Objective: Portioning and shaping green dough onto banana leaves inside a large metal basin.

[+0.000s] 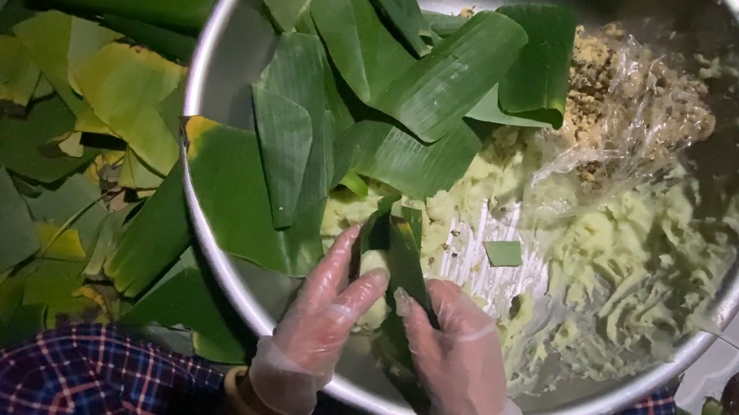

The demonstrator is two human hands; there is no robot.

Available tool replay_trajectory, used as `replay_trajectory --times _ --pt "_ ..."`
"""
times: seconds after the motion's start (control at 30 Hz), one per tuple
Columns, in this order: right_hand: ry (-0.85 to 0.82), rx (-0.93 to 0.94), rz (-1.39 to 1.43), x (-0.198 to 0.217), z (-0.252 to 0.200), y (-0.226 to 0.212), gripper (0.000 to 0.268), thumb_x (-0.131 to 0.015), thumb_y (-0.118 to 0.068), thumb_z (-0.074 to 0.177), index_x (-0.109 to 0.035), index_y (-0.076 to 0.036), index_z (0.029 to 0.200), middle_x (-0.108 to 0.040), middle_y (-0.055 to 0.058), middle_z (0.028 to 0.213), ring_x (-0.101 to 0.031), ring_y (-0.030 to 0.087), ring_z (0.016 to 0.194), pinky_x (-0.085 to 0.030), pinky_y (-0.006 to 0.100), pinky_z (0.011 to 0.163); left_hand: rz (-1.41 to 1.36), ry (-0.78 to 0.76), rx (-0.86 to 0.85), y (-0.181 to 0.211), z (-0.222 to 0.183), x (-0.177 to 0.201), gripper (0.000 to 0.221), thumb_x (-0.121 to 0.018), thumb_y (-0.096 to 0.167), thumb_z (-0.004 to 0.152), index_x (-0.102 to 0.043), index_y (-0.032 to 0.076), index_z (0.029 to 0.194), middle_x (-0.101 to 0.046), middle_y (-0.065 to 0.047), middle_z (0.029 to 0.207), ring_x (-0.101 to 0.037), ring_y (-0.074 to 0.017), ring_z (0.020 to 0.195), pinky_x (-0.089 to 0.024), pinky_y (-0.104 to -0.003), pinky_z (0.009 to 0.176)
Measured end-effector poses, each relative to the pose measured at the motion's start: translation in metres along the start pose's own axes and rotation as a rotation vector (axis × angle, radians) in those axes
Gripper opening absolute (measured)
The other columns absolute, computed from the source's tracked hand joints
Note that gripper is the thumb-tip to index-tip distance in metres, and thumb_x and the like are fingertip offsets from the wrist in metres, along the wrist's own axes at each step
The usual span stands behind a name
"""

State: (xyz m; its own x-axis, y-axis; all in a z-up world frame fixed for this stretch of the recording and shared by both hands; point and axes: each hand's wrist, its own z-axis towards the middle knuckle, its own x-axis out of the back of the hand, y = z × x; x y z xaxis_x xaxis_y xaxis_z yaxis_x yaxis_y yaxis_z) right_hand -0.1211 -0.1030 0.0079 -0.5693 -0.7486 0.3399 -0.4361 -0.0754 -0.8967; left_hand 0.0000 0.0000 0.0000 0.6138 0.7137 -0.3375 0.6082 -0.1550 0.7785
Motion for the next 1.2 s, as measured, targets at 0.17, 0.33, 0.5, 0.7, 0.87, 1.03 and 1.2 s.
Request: replay_trajectory --times 0.17,0.33,0.5,0.7,0.87,1.03,1.2 --pt "-0.02 -0.015 0.071 0.001 0.001 0.0 0.01 -0.068 -0.006 0.085 -0.075 -0.002 0.091 -0.069 0.005 0.077 -0.059 0.012 0.06 -0.053 0.025 0.052 0.005 0.0 -0.008 0.013 -0.006 -0.007 0.076 -0.056 0.014 0.092 -0.023 0.004 0.159 -0.026 -0.018 0.169 -0.022 -0.03 0.155 -0.022 -0.048 0.121" --pt "0.008 0.014 0.052 0.002 0.001 -0.003 0.011 -0.067 -0.007 0.086 -0.076 -0.003 0.092 -0.068 0.003 0.077 -0.056 0.011 0.059 -0.048 0.024 0.05 -0.028 0.036 0.033 0.006 -0.008 0.0 0.083 -0.06 0.022 0.091 -0.017 0.002 0.159 -0.024 -0.02 0.166 -0.025 -0.0316 0.153 -0.022 -0.049 0.121" --pt "0.067 -0.243 0.238 0.002 -0.001 -0.022 0.018 -0.07 -0.01 0.088 -0.08 0.001 0.098 -0.069 0.006 0.074 -0.056 0.012 0.057 -0.049 0.026 0.047 -0.148 0.099 -0.025 0.026 -0.013 -0.011 0.051 -0.06 0.018 0.088 -0.059 -0.009 0.131 -0.068 -0.019 0.13 -0.061 -0.0257 0.121 -0.041 -0.042 0.112" --pt "0.082 -0.354 0.553 0.001 0.001 -0.027 0.029 -0.066 -0.005 0.089 -0.076 0.005 0.114 -0.08 0.016 0.089 -0.067 0.019 0.069 -0.055 0.03 0.061 -0.269 0.142 -0.004 0.009 -0.007 0.001 0.014 -0.063 0.01 0.094 -0.057 -0.001 0.1 -0.061 -0.009 0.095 -0.053 -0.0161 0.088 -0.041 -0.037 0.094" --pt "0.176 -0.426 0.691 0.001 0.003 -0.016 0.021 -0.067 -0.003 0.089 -0.074 0.005 0.107 -0.074 0.016 0.089 -0.062 0.022 0.071 -0.05 0.033 0.065 -0.179 0.254 0.256 0.013 -0.006 0.005 0.089 -0.061 0.025 0.088 -0.015 -0.003 0.159 -0.027 -0.028 0.165 -0.029 -0.0369 0.153 -0.021 -0.05 0.122" --pt "0.217 -0.506 0.709 0.008 0.007 -0.032 0.036 -0.065 -0.007 0.089 -0.072 0.005 0.122 -0.074 0.018 0.097 -0.063 0.026 0.077 -0.05 0.036 0.069 0.18 -0.011 -0.43 0.011 -0.017 0.007 0.025 -0.062 0.0 0.091 -0.058 0.0 0.116 -0.064 -0.01 0.108 -0.061 -0.0221 0.104 -0.036 -0.04 0.109" --pt "0.049 -0.535 0.817 0.015 0.003 -0.015 0.033 -0.071 -0.019 0.082 -0.063 0.007 0.102 -0.066 0.023 0.086 -0.061 0.035 0.068 -0.049 0.047 0.065 -0.21 0.055 0.045 0.024 -0.011 -0.004 0.029 -0.064 0.004 0.089 -0.062 -0.006 0.116 -0.061 -0.009 0.087 -0.056 -0.0177 0.07 -0.047 -0.031 0.07"
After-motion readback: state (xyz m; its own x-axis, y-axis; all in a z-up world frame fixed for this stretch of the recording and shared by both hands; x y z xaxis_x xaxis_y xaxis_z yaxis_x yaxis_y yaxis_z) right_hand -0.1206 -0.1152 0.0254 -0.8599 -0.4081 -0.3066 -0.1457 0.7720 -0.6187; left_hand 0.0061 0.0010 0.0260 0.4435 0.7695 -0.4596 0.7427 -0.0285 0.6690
